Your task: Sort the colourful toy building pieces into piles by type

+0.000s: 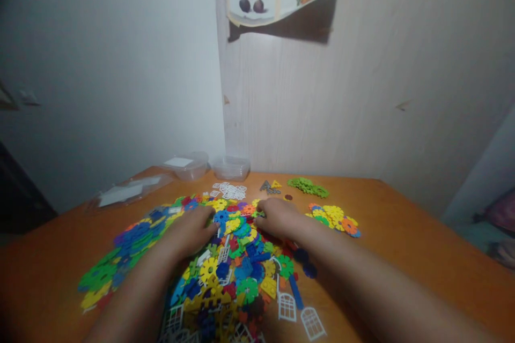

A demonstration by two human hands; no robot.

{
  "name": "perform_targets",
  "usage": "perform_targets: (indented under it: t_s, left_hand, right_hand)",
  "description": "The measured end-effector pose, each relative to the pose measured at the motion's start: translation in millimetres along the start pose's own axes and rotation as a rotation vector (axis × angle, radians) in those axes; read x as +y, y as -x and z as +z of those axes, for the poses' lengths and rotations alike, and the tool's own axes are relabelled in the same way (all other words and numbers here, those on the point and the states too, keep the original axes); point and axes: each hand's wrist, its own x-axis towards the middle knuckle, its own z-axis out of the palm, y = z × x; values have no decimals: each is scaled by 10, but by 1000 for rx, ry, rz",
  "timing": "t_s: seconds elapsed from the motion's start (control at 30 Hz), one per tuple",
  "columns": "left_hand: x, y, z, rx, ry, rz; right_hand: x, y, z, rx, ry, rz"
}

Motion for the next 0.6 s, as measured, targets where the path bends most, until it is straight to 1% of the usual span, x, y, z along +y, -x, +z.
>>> perform_targets:
  t_s: [0.13,0.2,0.27,0.33,0.43,0.53,0.6]
  left_hand:
    - [2,3,-3,3,9,-7]
    - [1,2,0,5,9,-9]
    - [0,-1,3,4,11,-10]
    - [-3,-6,8,4,15,-7]
    - [-17,-22,22,2,16,-5]
    - [-35,-45,38,4,14,-1]
    - [-43,-55,42,5,19,2]
  right_hand:
    - [37,-73,49,-12,-31,19]
    - [104,-53,38,-11,-50,25]
    - [200,25,-4,20,-94,27]
    - [327,166,-70,66,-169,20]
    - [575,478,-175,111,-262,24]
    - [860,843,-221,85,-252,96]
    - [1040,1078,-201,50,-235,161]
